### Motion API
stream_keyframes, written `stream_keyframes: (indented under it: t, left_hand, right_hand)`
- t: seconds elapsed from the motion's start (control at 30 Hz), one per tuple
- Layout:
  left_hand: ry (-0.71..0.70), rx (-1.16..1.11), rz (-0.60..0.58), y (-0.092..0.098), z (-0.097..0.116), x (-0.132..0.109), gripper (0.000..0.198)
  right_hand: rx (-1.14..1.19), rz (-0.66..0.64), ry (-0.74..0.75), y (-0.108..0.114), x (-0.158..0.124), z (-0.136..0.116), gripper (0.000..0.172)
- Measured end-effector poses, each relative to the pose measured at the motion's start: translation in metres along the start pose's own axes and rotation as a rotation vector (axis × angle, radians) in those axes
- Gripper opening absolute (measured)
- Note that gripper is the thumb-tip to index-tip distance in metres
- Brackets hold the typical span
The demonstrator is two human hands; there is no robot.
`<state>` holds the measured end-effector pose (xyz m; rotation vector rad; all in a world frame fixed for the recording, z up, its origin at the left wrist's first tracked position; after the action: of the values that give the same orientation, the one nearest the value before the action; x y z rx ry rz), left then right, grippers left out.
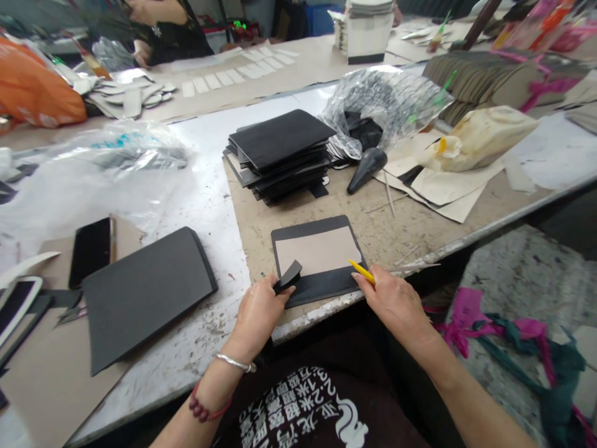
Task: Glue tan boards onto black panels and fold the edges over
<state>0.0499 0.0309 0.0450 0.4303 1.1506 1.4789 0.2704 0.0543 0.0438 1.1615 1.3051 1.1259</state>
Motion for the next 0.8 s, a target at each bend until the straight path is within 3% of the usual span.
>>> stream_keyframes:
  t: [0.33,0.53,0.67,0.73,0.8]
  left_hand:
    - [-0.037,-0.005,0.052,0.001,0.000,-0.001,0.019]
    - [-0.063,-0.047,0.086,0.003,-0.004,-0.001,0.013]
    - [-0.086,-0.090,0.133,0.010,-0.014,-0.013,0.016]
    - [-0.157,-0.106,0.164,0.012,-0.019,-0.024,0.021]
    - [-0.326,-0.103,0.216,0.010,-0.019,-0.036,0.037]
  right_hand:
    - [-0.039,-0.100,-0.019,0.010,0.002,0.001,0.040]
    - [-0.048,-0.079,-0.012,0.010,0.004,0.004,0.048]
    - [-0.084,-0.028,-0.050,0.020,0.001,0.012,0.051]
    - [-0.116,0.014,-0.071,0.027,-0.002,0.013,0.048]
    - [-0.156,0.058,-0.058,0.033,-0.004,0.006,0.042]
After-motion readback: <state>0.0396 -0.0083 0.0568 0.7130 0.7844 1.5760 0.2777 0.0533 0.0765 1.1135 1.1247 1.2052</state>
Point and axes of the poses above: each hand's wrist, its own x-axis towards the middle knuckle, its own y-axis out of the back of the hand, z = x × y, the point moved 2 cm from there along x, towards the middle knuckle, and after that the axes turned 6 degrees about z, right-handed, at the moved point
